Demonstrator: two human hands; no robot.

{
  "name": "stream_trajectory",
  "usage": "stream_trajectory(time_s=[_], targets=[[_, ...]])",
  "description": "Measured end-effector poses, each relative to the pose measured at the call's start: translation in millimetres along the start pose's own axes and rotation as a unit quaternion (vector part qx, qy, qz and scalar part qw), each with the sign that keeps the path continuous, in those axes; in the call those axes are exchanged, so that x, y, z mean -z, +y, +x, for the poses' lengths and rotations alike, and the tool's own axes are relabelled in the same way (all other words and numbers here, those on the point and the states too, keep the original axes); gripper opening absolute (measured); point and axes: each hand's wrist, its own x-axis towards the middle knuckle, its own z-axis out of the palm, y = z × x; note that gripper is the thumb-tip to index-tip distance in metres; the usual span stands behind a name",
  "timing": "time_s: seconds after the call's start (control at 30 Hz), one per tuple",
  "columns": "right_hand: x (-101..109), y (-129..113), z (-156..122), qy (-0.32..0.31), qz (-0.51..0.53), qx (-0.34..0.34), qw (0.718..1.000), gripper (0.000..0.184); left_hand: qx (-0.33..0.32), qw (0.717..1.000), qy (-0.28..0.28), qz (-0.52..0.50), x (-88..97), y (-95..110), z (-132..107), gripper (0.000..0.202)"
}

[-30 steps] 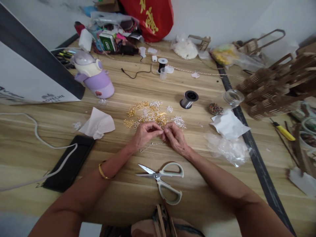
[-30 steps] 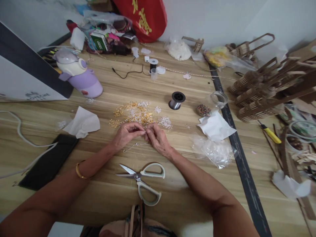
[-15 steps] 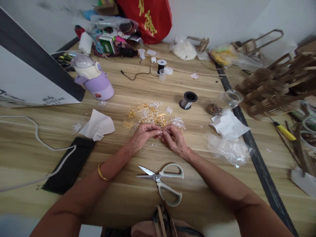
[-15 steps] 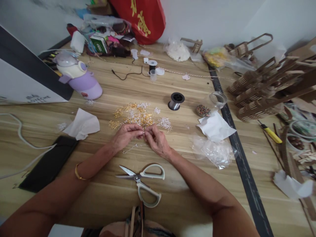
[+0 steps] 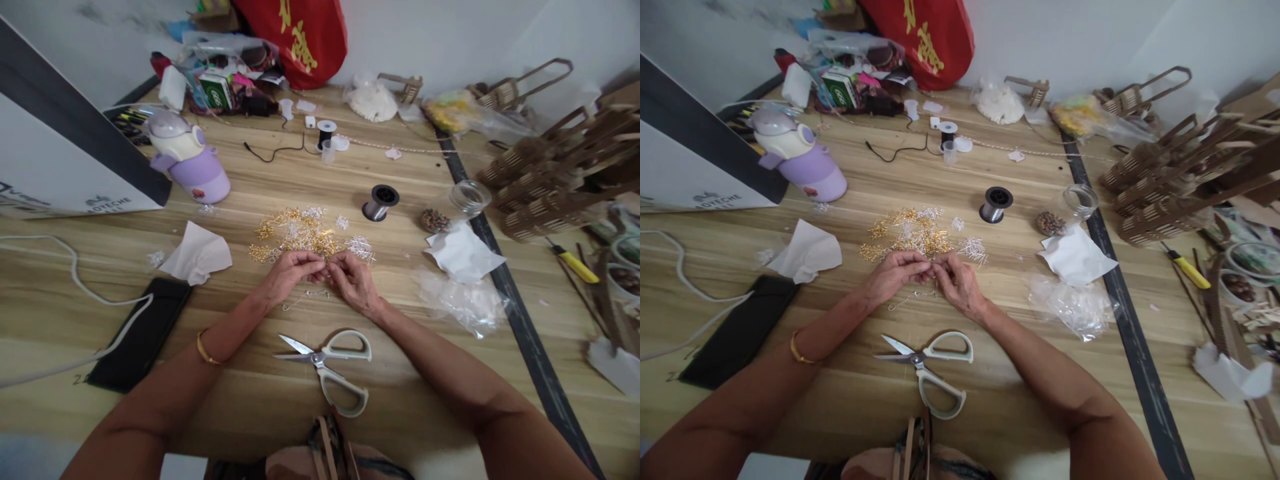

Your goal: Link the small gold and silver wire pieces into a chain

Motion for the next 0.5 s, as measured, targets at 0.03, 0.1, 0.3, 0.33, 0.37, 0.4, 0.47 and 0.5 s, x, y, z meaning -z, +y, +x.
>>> stream_trajectory(time_s=[0.03,0.1,0.3,0.33,0.37,0.4,0.47,0.5], targets=[[0.1,-0.2,0.2,0.001,0.002,0.000,1.000,0.017,-0.006,1.000,0.002,0.010,0.0,-0.2,0.0,0.023],[0.4,-0.7,0.5,0.005,0.000,-0.001,1.000,0.017,-0.018,0.999,0.004,0.037,0.0,0.0,-0.2,0.023],[0.3,0.1,-0.3,0.023,-0.006,-0.006,1.000,0.018,-0.030,0.994,0.004,0.107,-4.3,5.6,-1.7,0.024],[0.2,0.6,-0.6,0.028,-0.006,-0.006,1.000,0.018,-0.033,0.993,0.004,0.113,-5.4,6.1,-2.0,0.024],[0.0,1.2,-0.8,0.033,-0.008,-0.005,0.999,0.018,-0.036,0.992,0.004,0.117,-6.5,6.4,-2.2,0.023],[-0.1,1.7,-0.9,0.038,-0.009,-0.003,0.999,0.017,-0.039,0.992,0.003,0.119,-7.5,6.3,-2.4,0.023],[-0.2,2.4,-1.0,0.043,-0.009,0.002,0.999,0.016,-0.043,0.992,0.006,0.122,-9.1,5.5,-2.5,0.022],[-0.2,2.5,-1.0,0.044,-0.010,0.005,0.999,0.015,-0.043,0.991,0.008,0.125,-9.7,5.0,-2.5,0.021]])
